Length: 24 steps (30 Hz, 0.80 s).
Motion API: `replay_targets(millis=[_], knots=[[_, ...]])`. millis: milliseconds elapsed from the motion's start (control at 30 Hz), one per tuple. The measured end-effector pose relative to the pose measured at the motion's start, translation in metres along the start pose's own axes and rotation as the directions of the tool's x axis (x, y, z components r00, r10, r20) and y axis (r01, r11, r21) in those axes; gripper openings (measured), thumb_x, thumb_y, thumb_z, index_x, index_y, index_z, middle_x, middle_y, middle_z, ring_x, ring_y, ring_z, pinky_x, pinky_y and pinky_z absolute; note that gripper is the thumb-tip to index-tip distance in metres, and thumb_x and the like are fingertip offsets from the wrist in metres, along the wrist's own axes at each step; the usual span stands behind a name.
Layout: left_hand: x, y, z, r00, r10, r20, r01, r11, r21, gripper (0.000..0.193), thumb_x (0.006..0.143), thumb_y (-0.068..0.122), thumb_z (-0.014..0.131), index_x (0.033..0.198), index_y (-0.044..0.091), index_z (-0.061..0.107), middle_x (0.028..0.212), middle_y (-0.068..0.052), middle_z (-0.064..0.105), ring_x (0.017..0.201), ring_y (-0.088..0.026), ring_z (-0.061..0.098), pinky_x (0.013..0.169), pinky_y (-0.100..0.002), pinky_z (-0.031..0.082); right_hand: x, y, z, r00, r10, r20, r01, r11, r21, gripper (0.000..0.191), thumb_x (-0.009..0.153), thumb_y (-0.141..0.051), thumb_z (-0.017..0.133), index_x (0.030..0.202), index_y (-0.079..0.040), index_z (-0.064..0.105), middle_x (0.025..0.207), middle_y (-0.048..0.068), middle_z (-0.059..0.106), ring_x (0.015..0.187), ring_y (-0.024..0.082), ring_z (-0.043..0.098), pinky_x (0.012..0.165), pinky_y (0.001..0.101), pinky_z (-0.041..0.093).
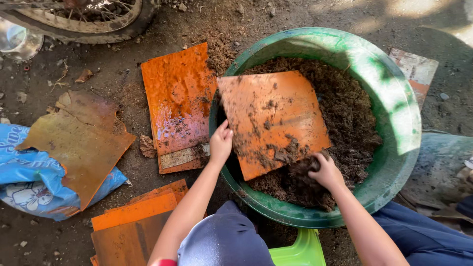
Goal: The person scrubs several orange rectangular plates with a clump of fibrous material taken from a green basin. They wipe both sides of each plate, then place the cleaned plates into a stack on the ground. The person repeats this process for multiple plates throughout the clip.
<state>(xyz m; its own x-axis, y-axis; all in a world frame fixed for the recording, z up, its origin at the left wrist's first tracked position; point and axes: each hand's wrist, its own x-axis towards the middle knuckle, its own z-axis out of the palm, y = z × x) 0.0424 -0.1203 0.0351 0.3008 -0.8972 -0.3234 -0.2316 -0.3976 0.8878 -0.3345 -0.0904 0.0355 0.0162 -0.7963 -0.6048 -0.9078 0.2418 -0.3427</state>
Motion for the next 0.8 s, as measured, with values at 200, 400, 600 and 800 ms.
replay_targets(millis=[200,400,600,800], knots=[[-0.006,-0.007,-0.033,0.885,0.356,-0.299,-0.39,0.919,-0.059,0.045,0.106,0.012,0.049,0.149,0.0,0.049,0.15,-0.017,0.055,0.134,-0.025,0.055,0.11,-0.036,0.042,0.028,-0.107,-0.032,0.953,-0.301,-0.032,0.299,0.916,0.267,0.106,0.069,-0.034,0.082,0.16,-0.033,0.027,0.165,0.018,0.022,0.15,0.04,0.028,0.114,0.0562,0.037],[-0.087,-0.052,-0.008,0.947,0.29,-0.138,-0.244,0.929,0.277,0.03,0.108,0.013,0.054,0.133,-0.001,0.063,0.14,-0.018,0.064,0.129,-0.031,0.061,0.109,-0.041,0.045,0.062,-0.165,0.022,0.882,-0.393,-0.259,0.407,0.914,0.0,0.096,0.08,-0.057,0.08,0.158,-0.033,0.029,0.168,0.021,0.007,0.147,0.049,0.006,0.109,0.0741,0.017],[-0.072,-0.049,-0.005,0.981,0.19,-0.035,-0.137,0.813,0.566,0.049,0.103,0.015,0.051,0.149,-0.002,0.045,0.126,-0.02,0.064,0.113,-0.037,0.063,0.096,-0.041,0.052,0.038,-0.14,0.108,0.605,-0.742,-0.289,0.67,0.671,-0.319,0.071,0.077,-0.049,0.079,0.142,-0.034,0.055,0.161,0.009,0.032,0.149,0.036,0.025,0.11,0.0739,0.026],[-0.064,-0.032,-0.013,0.983,0.138,-0.124,-0.077,0.91,0.407,0.048,0.102,0.013,0.047,0.149,0.008,0.049,0.129,-0.016,0.068,0.11,-0.033,0.068,0.094,-0.041,0.054,0.076,-0.185,0.103,0.387,-0.889,-0.244,0.805,0.455,-0.382,0.07,0.08,-0.038,0.078,0.145,-0.029,0.054,0.163,0.008,0.035,0.151,0.029,0.029,0.11,0.0746,0.028]])
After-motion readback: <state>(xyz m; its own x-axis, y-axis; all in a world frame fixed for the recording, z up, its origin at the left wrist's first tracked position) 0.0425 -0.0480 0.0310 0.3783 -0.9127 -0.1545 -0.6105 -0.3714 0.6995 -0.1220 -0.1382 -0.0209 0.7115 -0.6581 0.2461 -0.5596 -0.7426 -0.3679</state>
